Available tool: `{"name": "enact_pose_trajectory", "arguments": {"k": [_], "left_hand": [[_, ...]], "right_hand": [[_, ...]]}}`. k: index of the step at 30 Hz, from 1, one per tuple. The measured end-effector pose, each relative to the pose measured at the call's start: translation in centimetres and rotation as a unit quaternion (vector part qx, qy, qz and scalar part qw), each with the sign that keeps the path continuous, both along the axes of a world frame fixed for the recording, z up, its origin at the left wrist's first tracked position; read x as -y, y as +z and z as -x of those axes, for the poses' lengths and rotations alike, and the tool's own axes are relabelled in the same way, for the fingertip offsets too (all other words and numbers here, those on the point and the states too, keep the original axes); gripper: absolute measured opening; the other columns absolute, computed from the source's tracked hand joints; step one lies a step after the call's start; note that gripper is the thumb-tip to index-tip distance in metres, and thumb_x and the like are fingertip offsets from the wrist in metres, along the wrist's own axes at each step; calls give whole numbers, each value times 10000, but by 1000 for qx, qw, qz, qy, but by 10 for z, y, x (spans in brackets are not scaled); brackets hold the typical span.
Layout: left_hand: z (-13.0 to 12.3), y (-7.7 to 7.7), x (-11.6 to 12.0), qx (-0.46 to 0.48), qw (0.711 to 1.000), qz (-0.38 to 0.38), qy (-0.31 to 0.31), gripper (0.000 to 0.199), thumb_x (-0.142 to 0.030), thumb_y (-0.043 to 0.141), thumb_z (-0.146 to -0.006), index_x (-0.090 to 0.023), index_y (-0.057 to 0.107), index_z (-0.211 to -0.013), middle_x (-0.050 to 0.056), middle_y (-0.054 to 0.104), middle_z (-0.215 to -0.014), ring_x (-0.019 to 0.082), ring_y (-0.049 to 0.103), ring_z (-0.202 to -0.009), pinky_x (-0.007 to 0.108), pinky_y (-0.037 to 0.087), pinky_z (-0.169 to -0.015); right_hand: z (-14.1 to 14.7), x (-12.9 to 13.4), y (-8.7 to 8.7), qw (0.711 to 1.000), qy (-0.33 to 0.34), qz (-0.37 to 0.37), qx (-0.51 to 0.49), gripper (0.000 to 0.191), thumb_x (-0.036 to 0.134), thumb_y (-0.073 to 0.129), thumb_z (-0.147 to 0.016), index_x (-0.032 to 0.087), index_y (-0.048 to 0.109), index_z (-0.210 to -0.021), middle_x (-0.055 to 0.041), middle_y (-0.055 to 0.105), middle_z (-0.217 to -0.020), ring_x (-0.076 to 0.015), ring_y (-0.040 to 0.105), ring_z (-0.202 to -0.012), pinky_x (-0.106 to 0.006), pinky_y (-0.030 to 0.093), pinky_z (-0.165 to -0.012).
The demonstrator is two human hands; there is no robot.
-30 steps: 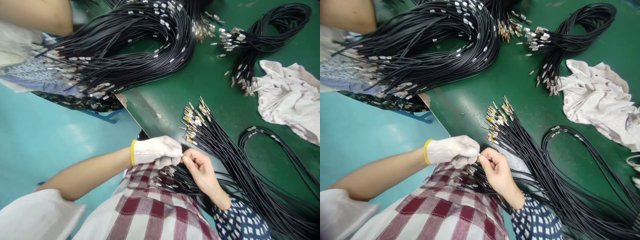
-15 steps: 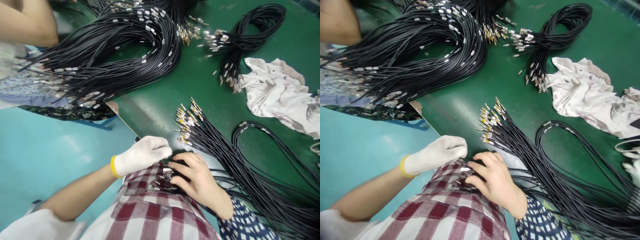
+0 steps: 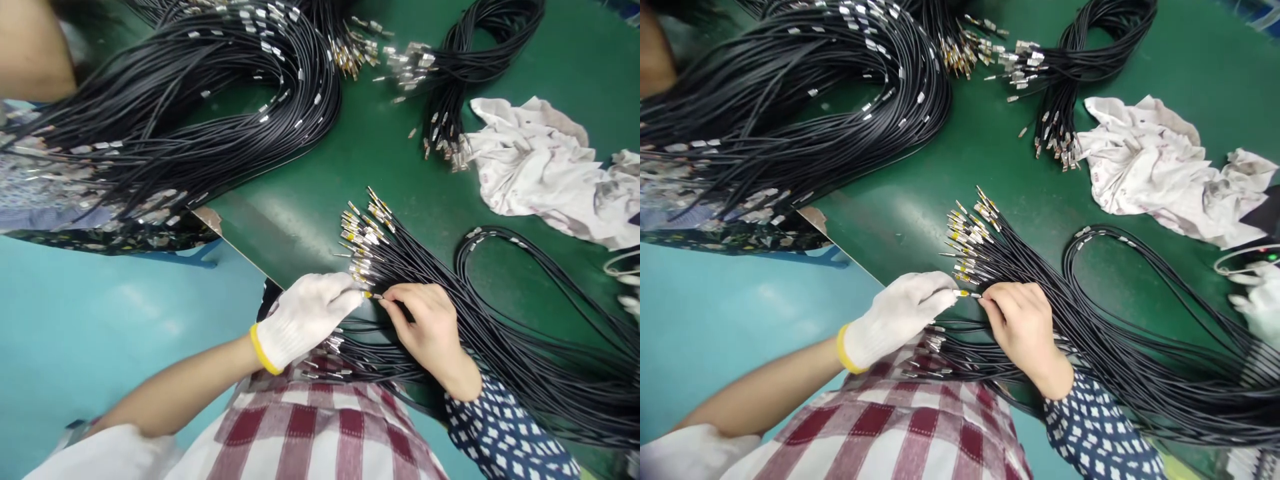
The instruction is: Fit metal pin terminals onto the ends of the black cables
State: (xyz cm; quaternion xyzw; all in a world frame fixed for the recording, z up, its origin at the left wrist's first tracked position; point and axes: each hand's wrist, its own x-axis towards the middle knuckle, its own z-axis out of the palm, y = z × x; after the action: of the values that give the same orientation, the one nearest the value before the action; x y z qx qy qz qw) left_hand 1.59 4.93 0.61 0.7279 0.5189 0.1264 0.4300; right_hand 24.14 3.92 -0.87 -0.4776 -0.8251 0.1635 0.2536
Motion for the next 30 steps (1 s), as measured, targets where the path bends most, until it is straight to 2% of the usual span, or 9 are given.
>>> {"name": "enact_pose_trajectory", "arguments": {"k": [4,9,13,17,19,22,27,30], "left_hand": [[-1,-1,-2,67,997,42,4,282,-346,437,-1020,-239,690,-953,-42,701,-921,134,615,-823,251,418,-795],[0,-5,-1,53,998,10,-9,291,-324,428,-1022,-219,676,-911,-33,695,-911,140,613,-841,263,411,-818],[2,-7,1,32,999,9,-21,324,-350,406,-1024,-211,680,-925,-18,694,-921,147,605,-837,271,409,-804],[2,-7,1,14,999,14,-25,347,-363,396,-1018,-197,681,-907,-5,683,-899,154,590,-816,273,403,-776],[1,-8,0,9,999,11,-30,351,-352,389,-1018,-191,671,-887,-5,672,-879,153,579,-804,276,391,-772],[2,-9,-1,10,999,7,-48,346,-324,372,-1019,-185,643,-856,-12,641,-836,146,557,-779,278,372,-765],[2,-9,-3,40,998,0,-58,323,-295,358,-1006,-183,553,-774,-30,547,-765,123,502,-717,262,347,-706],[2,-5,-6,56,997,23,-51,316,-285,362,-994,-184,493,-724,-40,482,-717,112,462,-672,254,324,-654]], "right_hand": [[1,3,1,998,4,46,-32,48,179,666,-933,193,634,-900,-34,733,-847,-198,674,-795,-353,449,-757],[4,0,4,989,35,134,-46,103,229,600,-981,196,687,-1026,-64,742,-956,-210,671,-867,-362,445,-786],[13,-3,8,974,37,205,-88,152,213,578,-988,194,702,-902,-35,747,-867,-181,669,-787,-340,441,-760],[18,-6,9,940,17,304,-157,234,248,584,-978,198,672,-767,-10,721,-743,-162,653,-685,-293,488,-683],[19,-6,9,940,11,302,-159,221,256,587,-973,197,680,-781,-21,724,-764,-171,656,-703,-293,499,-685],[20,-4,9,955,17,260,-142,181,243,579,-975,194,693,-842,-45,734,-838,-185,660,-766,-308,494,-731],[22,-2,8,948,30,292,-123,233,255,521,-999,195,616,-794,18,621,-629,-135,558,-570,-266,417,-592],[24,-3,7,944,31,308,-114,295,276,502,-999,199,556,-719,39,530,-572,-122,475,-530,-255,363,-544]]}}
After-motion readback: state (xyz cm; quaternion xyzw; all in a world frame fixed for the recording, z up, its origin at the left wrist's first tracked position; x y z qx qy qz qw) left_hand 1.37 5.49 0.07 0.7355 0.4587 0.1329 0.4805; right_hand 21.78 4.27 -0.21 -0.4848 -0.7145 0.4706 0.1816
